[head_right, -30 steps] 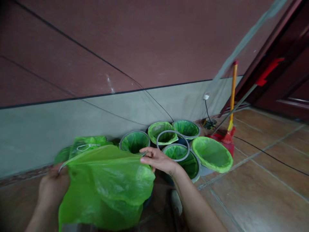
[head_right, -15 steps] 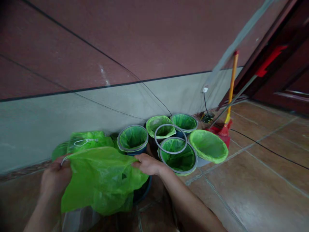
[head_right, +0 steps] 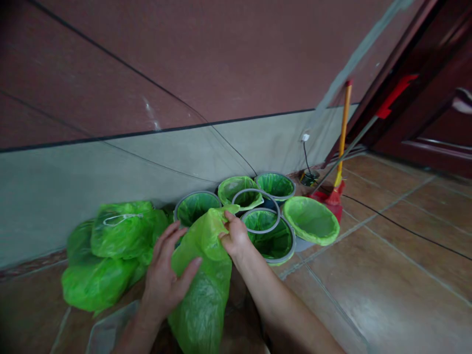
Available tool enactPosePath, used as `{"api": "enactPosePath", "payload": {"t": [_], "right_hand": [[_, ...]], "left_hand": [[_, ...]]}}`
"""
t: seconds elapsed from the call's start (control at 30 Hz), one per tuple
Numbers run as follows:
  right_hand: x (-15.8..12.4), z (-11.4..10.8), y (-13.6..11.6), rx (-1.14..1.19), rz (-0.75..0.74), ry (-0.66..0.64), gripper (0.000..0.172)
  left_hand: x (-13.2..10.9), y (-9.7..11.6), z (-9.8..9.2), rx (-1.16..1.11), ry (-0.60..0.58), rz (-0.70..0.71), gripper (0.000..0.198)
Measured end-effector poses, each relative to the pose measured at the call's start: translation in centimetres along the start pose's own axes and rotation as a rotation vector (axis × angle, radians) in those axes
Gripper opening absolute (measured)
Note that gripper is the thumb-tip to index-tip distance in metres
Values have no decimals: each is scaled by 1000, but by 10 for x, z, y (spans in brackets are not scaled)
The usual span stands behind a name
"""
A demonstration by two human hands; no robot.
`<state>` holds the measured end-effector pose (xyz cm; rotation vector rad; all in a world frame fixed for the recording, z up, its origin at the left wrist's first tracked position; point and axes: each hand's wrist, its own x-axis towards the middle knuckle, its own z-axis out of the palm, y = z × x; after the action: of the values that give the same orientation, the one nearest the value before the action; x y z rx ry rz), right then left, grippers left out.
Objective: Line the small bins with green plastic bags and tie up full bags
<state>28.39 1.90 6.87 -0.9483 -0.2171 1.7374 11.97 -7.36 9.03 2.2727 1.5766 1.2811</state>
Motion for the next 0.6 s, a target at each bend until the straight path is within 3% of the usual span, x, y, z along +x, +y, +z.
{"api": "enactPosePath", "payload": {"t": [0.1, 0.17, 0.27, 0.37, 0.47, 0.53, 0.6], "right_hand": [[-6, 5, 1, 53, 94, 39, 21], [-10, 7, 5, 57, 122, -30, 17], [-16, 10, 13, 47, 122, -203, 6], [-18, 11, 20, -91, 55, -285, 12], [-21, 9, 18, -438, -244, -103, 24], [-27, 7, 13, -712, -610, 17, 30], [-35, 5, 9, -920, -936, -2, 31]], "left_hand": [[-1, 8, 18, 15, 6, 23, 57], [0, 6, 26, 50, 53, 15, 52], [1, -1, 34, 90, 123, -14, 26], [2, -9, 35, 34, 162, -92, 13], [5, -15, 33, -126, 177, -243, 18], [8, -18, 30, -215, 169, -341, 21], [11, -20, 26, -267, 147, -400, 22]]}}
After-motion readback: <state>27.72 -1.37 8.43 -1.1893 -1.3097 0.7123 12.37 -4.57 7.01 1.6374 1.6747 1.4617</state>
